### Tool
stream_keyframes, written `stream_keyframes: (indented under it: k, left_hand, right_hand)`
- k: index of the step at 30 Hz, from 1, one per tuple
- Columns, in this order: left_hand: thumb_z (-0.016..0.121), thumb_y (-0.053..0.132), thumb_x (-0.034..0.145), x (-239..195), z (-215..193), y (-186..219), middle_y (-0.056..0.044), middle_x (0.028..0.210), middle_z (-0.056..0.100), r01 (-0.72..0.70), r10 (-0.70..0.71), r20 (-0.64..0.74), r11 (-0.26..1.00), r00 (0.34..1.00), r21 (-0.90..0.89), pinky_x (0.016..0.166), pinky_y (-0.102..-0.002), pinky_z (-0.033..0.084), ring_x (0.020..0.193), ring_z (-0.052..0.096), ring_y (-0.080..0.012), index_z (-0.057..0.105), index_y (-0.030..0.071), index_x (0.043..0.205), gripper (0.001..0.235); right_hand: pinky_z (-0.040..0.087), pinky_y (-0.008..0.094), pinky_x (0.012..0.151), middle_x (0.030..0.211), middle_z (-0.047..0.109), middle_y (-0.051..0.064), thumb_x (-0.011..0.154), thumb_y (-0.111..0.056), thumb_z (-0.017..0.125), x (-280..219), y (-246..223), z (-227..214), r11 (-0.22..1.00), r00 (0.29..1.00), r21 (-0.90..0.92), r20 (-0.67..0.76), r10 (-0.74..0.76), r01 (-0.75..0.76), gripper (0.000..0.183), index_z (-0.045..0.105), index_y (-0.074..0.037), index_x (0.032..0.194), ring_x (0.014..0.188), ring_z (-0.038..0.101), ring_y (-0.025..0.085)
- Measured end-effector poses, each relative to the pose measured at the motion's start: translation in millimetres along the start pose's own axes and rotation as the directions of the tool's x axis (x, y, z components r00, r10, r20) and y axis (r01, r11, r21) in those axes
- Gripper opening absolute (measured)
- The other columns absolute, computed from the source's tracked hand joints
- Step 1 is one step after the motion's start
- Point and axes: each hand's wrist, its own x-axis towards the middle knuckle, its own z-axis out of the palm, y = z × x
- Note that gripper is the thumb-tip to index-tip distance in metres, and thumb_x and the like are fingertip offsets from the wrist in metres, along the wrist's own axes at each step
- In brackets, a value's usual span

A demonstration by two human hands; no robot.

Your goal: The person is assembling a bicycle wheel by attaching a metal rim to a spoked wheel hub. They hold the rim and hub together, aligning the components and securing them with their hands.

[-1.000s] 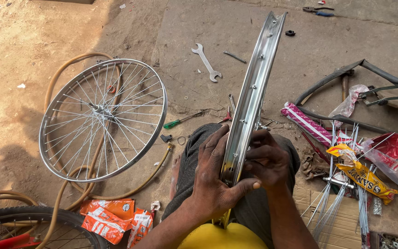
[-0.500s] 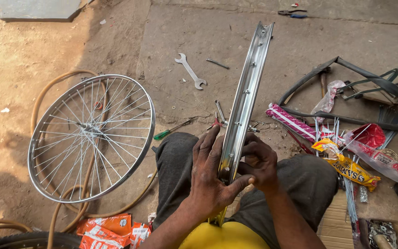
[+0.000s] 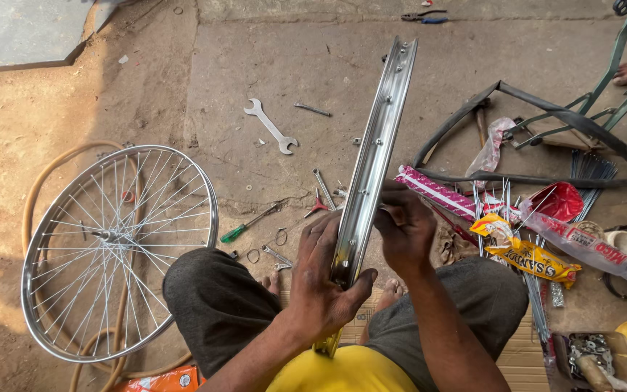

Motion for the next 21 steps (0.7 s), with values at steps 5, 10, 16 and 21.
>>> stream_keyframes:
  k: [5, 10, 16, 21]
  left_hand:
    - [0.082, 0.018, 0.081, -7.3, 4.5, 4.3, -0.024, 0.152, 0.050, -0.002, 0.003, -0.017, 0.998, 1.000, 0.059, 0.121, -0.053, 0.044, 0.144, 0.051, -0.0405, 0.044, 0.001, 0.153, 0.084]
    - [0.085, 0.027, 0.080, 12.2, 3.6, -2.2, -0.028, 0.157, 0.042, -0.012, 0.016, -0.024, 0.985, 1.000, 0.173, 0.121, -0.057, 0.040, 0.146, 0.043, -0.0459, 0.032, -0.002, 0.156, 0.097]
    - [0.086, 0.028, 0.082, 36.6, 1.5, 1.2, -0.029, 0.156, 0.042, -0.017, 0.016, 0.006, 0.985, 1.000, 0.172, 0.119, -0.059, 0.038, 0.145, 0.042, -0.0478, 0.031, -0.003, 0.157, 0.098]
    - [0.086, 0.022, 0.079, 29.0, 5.3, 1.8, -0.028, 0.155, 0.046, 0.000, -0.002, 0.022, 0.993, 1.000, 0.116, 0.120, -0.055, 0.038, 0.144, 0.044, -0.0459, 0.033, -0.002, 0.155, 0.096]
  right_hand:
    - [0.058, 0.028, 0.092, 0.114, 0.074, 0.011, 0.108, 0.001, 0.059, -14.2, 20.7, 6.3, 0.996, 0.994, -0.013, 0.048, 0.093, -0.093, 0.014, 0.063, -0.002, 0.120, 0.103, 0.070, 0.012]
    - [0.052, 0.031, 0.102, 0.117, 0.071, 0.010, 0.105, -0.005, 0.060, -5.1, 24.9, -5.6, 0.827, 0.950, 0.467, 0.171, 0.263, -0.313, 0.025, 0.063, 0.002, 0.128, 0.112, 0.066, 0.015]
    - [0.049, 0.031, 0.105, 0.121, 0.070, 0.008, 0.106, -0.013, 0.064, 4.0, 21.0, -7.3, 0.844, 0.955, 0.448, 0.171, 0.243, -0.295, 0.027, 0.064, 0.004, 0.127, 0.115, 0.062, 0.014]
    - [0.048, 0.029, 0.091, 0.112, 0.071, 0.007, 0.108, -0.013, 0.065, -6.7, 26.8, -6.0, 0.810, 0.952, 0.503, 0.101, 0.290, -0.300, 0.025, 0.067, 0.005, 0.125, 0.101, 0.061, 0.012]
